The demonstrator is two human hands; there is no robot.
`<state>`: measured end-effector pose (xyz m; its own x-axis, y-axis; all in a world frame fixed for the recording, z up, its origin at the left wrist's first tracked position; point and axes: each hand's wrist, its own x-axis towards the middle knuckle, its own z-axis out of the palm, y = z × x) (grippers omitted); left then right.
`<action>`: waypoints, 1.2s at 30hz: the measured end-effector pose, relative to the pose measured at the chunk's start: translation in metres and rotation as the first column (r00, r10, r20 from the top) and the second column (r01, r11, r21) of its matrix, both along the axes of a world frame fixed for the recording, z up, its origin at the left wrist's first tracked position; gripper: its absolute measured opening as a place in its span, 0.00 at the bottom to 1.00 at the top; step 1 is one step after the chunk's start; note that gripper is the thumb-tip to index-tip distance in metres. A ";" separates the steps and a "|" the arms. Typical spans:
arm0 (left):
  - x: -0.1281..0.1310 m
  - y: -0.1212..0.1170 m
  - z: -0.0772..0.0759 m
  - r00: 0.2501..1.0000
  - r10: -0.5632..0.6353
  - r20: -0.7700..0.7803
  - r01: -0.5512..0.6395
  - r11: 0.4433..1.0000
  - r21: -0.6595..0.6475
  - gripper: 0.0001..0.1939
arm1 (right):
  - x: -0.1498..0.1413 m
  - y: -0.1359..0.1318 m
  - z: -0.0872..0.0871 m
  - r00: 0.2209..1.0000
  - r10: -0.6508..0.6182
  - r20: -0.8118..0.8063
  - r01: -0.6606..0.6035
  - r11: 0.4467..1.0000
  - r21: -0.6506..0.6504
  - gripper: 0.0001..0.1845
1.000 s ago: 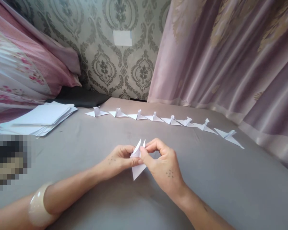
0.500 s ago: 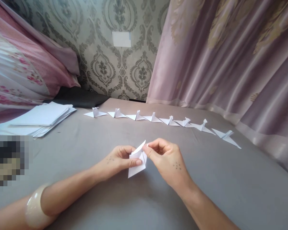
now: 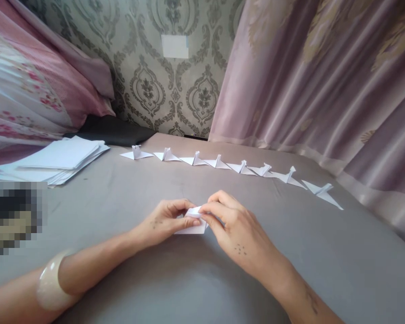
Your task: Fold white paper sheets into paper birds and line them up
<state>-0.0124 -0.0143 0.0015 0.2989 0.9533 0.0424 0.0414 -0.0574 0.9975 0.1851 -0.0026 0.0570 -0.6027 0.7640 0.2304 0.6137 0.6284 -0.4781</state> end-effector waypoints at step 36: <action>0.002 -0.004 0.005 0.993 -0.016 -0.119 0.025 0.997 0.075 0.12 | 0.000 -0.008 0.010 0.965 -0.259 -0.032 0.246 0.944 -0.220 0.17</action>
<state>-0.0099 -0.0186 0.0060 0.3253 0.9424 0.0782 0.1570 -0.1354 0.9783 0.1847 -0.0104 0.0671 -0.3738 0.9244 0.0761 0.7055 0.3366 -0.6236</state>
